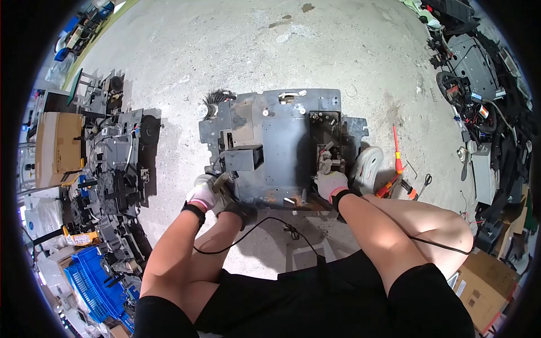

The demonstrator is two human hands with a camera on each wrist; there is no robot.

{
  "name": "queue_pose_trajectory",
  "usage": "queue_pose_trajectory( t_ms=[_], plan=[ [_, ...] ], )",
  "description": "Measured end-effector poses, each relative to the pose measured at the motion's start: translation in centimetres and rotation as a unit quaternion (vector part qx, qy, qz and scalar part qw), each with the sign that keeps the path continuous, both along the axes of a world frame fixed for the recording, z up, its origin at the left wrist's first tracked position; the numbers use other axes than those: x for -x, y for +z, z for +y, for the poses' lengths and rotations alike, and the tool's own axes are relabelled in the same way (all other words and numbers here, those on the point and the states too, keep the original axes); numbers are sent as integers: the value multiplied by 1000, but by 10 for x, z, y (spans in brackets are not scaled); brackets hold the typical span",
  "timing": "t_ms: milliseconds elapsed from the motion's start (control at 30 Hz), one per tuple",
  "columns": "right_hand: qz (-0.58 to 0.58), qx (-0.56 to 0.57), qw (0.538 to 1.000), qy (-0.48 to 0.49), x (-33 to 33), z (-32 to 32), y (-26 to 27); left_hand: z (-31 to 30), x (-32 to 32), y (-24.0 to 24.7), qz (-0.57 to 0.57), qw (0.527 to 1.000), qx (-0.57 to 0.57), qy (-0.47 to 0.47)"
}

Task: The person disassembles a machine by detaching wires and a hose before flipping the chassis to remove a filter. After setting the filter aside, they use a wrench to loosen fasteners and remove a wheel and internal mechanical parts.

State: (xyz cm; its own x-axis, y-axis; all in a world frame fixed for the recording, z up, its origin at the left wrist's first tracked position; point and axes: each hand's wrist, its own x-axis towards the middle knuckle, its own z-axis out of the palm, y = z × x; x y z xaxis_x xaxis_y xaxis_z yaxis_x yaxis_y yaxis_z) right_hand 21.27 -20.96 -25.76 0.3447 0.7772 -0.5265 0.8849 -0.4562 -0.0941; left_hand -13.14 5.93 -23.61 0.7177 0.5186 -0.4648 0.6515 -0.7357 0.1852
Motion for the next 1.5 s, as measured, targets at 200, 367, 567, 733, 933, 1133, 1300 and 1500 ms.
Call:
queue_pose_trajectory(
  t_ms=[200, 367, 567, 733, 933, 1133, 1300, 1500],
  plan=[
    [-11, -26, 1000, 7, -2, -11, 22, 14, 26, -62, -32, 999, -24, -6],
    [17, -13, 1000, -8, -8, -13, 33, 8, 8, -47, 73, 995, -16, 67],
    [5, 38, 999, 13, -5, -3, 38, 5, 5, -21, 84, 991, -7, 104],
    [2, 34, 999, 2, 5, -4, 37, 9, 2, -24, 107, 990, 10, 92],
    [9, 15, 1000, 19, 1, -11, 18, 19, -4, -4, 66, 980, 131, 135],
    [25, 11, 999, -18, -3, -12, 48, 5, -8, -16, 117, 992, -34, 19],
    [25, 12, 1000, 11, -8, -9, 31, 22, 8, -25, 53, 984, 122, 123],
    [41, -4, 998, 56, -5, -5, 3, 22, 19, 23, -91, 944, 263, 175]
  ],
)
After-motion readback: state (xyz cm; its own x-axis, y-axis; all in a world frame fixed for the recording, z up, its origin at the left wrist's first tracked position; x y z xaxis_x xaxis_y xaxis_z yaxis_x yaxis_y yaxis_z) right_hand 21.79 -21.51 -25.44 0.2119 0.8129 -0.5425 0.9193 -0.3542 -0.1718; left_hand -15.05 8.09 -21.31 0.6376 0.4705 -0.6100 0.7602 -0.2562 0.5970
